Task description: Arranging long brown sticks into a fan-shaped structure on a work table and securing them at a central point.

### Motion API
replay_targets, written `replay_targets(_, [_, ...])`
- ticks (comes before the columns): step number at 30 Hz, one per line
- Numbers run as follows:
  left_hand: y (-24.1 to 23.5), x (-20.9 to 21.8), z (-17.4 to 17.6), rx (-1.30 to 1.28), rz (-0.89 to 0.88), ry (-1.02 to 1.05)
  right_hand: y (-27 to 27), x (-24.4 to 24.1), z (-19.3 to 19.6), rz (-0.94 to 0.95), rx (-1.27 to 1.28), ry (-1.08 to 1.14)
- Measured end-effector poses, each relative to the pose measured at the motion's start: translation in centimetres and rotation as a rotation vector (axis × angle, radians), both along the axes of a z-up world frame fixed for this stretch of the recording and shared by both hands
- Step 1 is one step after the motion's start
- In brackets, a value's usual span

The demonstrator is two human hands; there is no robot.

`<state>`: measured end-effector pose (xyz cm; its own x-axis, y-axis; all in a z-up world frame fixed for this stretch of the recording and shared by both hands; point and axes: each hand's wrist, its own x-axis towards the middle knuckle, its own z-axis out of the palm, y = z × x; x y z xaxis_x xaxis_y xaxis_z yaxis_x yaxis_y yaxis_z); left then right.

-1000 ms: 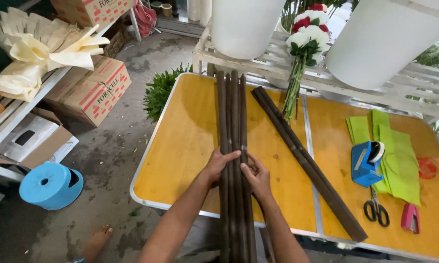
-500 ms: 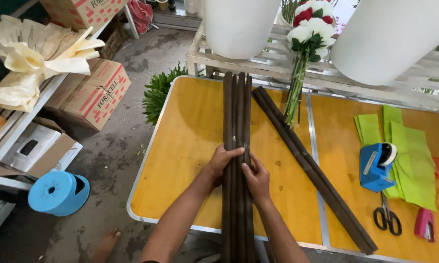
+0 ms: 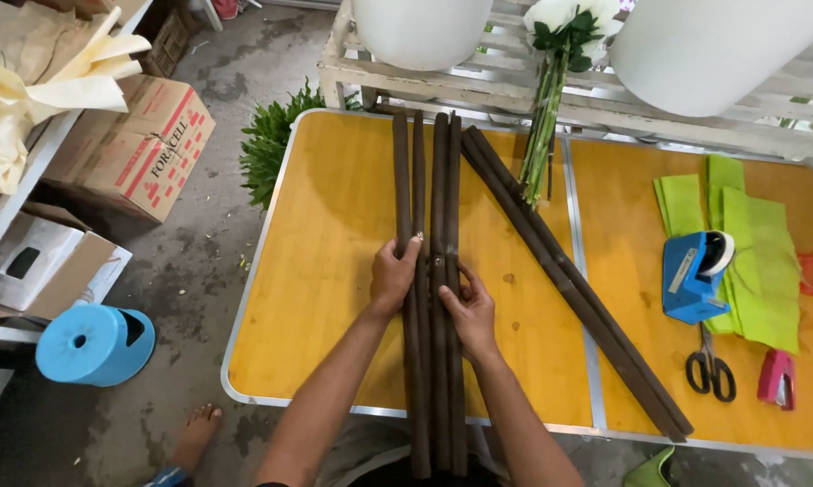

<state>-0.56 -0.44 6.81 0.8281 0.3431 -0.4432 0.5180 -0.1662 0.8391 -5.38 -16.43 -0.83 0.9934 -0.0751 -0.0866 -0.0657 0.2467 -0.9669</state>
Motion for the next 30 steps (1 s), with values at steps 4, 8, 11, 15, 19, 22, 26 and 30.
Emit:
replay_targets(4, [0.7, 1.8, -5.8, -0.051, 0.033, -0.040, 0.5, 0.0, 0.8, 0.010, -0.014, -0.004])
replay_targets(8, [0.5, 3.0, -9.5, -0.279, 0.058, -0.209, 0.7, -0.3, 2.1, -0.001, 0.034, 0.023])
replay_targets(11, [0.2, 2.5, -8.2, -0.355, 0.026, -0.251, 0.8, -0.4, 2.9, 0.004, 0.055, 0.045])
replay_targets(15, [-0.3, 1.9, -5.9, -0.554, -0.003, -0.222, 0.9, -0.1, 1.7, 0.005, 0.066, 0.033])
replay_targets(19, [-0.4, 1.3, -4.6, -0.611, -0.062, -0.175, 0.6, -0.1, 1.4, -0.008, 0.061, 0.040])
replay_targets(22, [-0.3, 1.3, -4.1, -0.592, -0.030, -0.187, 0.5, -0.1, 1.3, 0.008, 0.045, -0.003])
replay_targets(26, [-0.3, 1.3, -5.8, -0.655, 0.029, -0.171, 0.6, -0.2, 0.5, 0.009, 0.008, -0.026])
replay_targets(30, [-0.7, 1.2, -6.0, -0.724, 0.054, -0.148, 0.3, -0.6, 0.6, -0.017, -0.023, -0.019])
